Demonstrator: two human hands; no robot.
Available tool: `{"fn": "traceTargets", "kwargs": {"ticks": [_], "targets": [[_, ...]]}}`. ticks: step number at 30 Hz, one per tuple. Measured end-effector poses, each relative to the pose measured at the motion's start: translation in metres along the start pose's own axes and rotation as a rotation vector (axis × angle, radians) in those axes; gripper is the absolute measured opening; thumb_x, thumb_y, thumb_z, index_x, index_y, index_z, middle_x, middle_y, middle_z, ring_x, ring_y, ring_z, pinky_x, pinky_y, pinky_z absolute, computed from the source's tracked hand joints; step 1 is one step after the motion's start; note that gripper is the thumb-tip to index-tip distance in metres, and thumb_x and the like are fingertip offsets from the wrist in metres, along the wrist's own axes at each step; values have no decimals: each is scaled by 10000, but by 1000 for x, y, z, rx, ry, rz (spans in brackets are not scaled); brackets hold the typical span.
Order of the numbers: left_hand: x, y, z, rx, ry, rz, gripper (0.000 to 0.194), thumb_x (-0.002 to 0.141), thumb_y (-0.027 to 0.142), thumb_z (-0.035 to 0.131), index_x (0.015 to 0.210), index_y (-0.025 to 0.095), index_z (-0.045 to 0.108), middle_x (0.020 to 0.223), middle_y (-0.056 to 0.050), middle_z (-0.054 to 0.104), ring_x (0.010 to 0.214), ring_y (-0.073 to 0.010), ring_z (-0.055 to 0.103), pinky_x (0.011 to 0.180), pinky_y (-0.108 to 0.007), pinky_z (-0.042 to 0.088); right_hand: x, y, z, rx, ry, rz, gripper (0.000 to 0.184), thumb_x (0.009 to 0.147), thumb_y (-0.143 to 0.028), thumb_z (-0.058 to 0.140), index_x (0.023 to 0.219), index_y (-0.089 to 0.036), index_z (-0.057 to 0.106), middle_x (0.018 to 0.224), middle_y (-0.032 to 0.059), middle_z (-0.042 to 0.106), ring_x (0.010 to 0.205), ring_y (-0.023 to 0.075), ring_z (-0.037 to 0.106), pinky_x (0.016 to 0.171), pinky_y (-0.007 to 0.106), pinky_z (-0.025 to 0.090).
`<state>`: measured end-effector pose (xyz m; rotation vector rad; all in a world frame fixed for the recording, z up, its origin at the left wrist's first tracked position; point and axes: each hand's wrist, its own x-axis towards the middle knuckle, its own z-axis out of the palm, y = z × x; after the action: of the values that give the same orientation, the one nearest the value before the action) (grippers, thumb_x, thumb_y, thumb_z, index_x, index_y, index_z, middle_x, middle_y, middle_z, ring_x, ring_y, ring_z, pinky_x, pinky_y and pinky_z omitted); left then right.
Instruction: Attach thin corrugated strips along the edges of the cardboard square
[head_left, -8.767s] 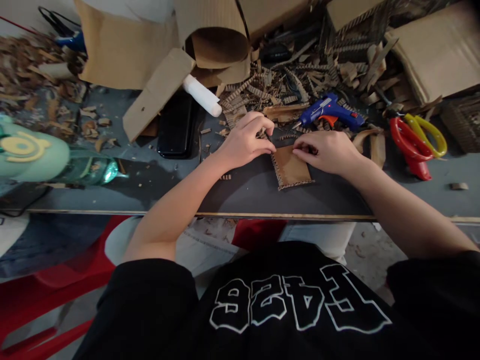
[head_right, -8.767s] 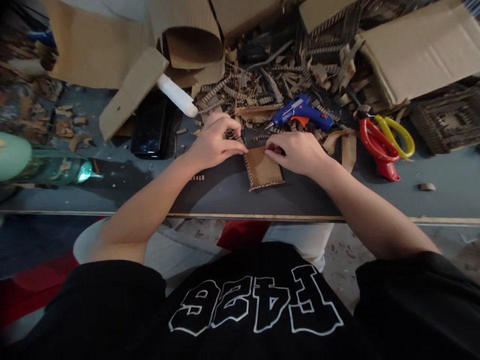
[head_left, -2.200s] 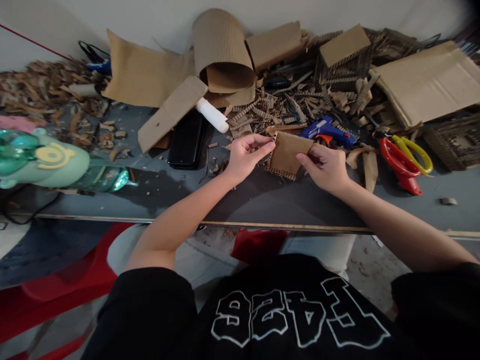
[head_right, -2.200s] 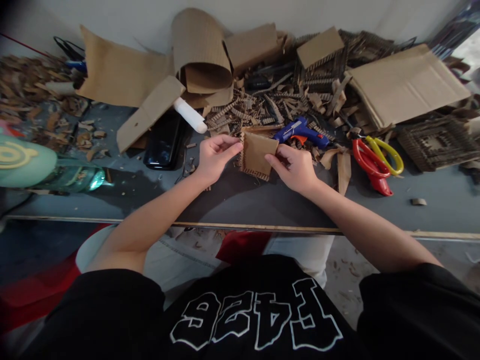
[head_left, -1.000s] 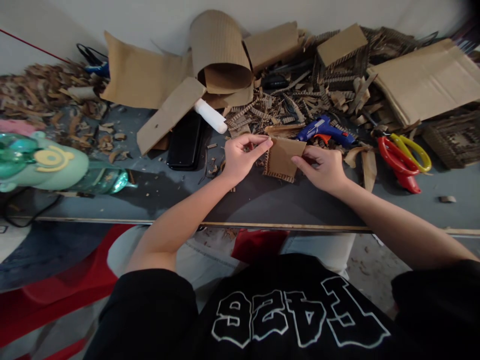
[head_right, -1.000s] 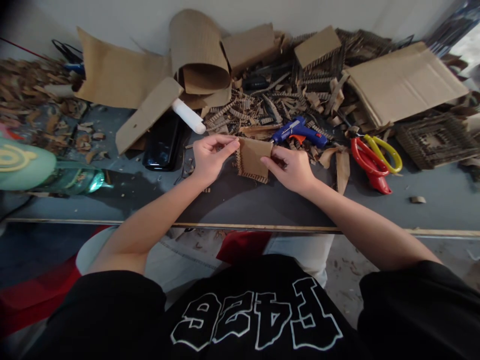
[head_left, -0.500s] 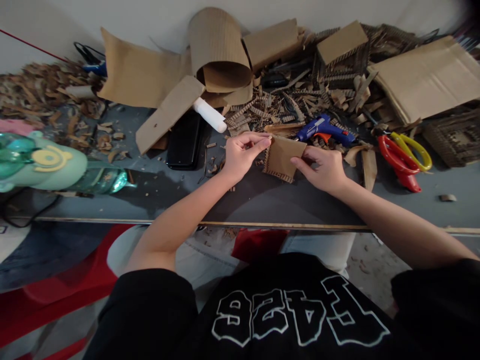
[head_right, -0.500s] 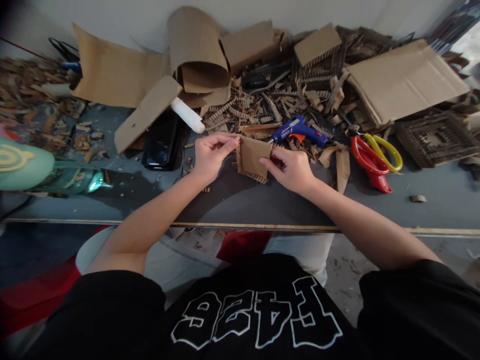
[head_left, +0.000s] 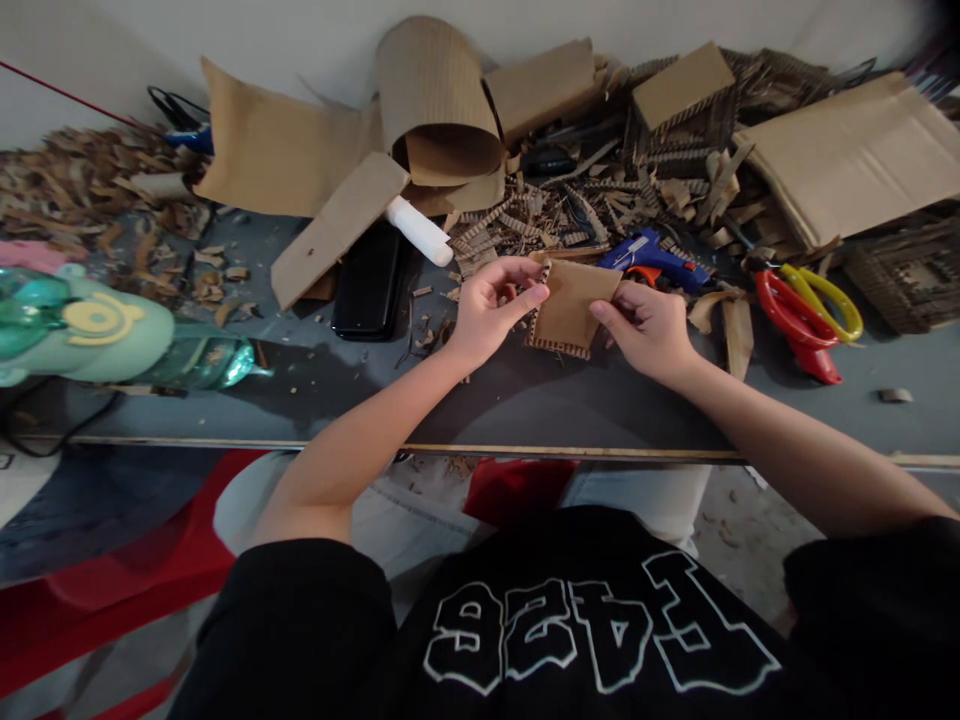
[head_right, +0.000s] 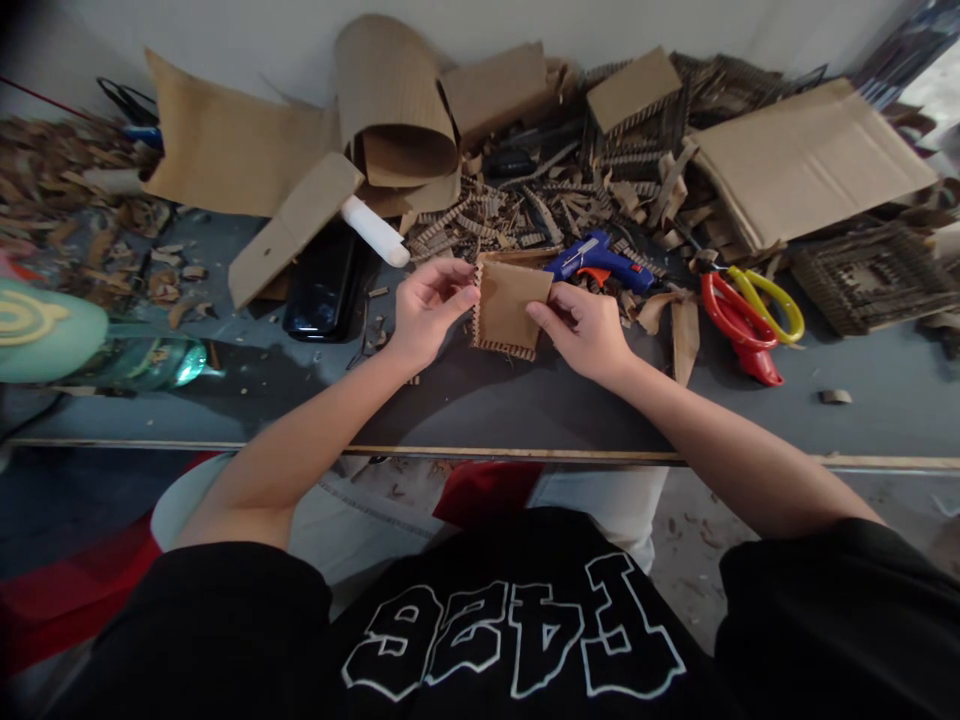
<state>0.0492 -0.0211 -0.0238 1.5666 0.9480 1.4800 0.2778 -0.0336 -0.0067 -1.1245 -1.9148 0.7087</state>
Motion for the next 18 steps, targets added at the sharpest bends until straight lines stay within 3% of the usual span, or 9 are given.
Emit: {"fn": "traceTargets", "kwargs": {"ticks": [5, 11, 18], "targets": [[3, 1, -2, -129, -24, -64, 492, 830, 648, 695, 1106, 244, 644, 1019, -38, 742, 907, -161, 719, 797, -289, 568, 1, 0, 2, 131, -21, 89, 529, 886, -723, 547, 831, -200, 610, 606, -3, 592, 427, 119, 516, 399, 257, 387], [2, 1, -2, -126, -157, -208, 614, 726, 668, 780, 1125, 222, 644, 950, -32, 747, 916, -178, 723, 803, -296, 588, 2, -3, 1, 95, -6, 99, 589, 874, -781, 508, 843, -203, 619, 590, -7, 567, 430, 113, 495, 401, 253, 342], [2, 0, -5, 77, -71, -209, 636, 740, 724, 720, 1085, 191, 684, 1038, -71, 749, 992, -219, 707, 875, -351, 564, -1, -8, -7, -200, 76, 14, 595, 993, -597, 413, 591, -196, 591, 476, 12, 541, 444, 116, 492, 497, 271, 329]]}}
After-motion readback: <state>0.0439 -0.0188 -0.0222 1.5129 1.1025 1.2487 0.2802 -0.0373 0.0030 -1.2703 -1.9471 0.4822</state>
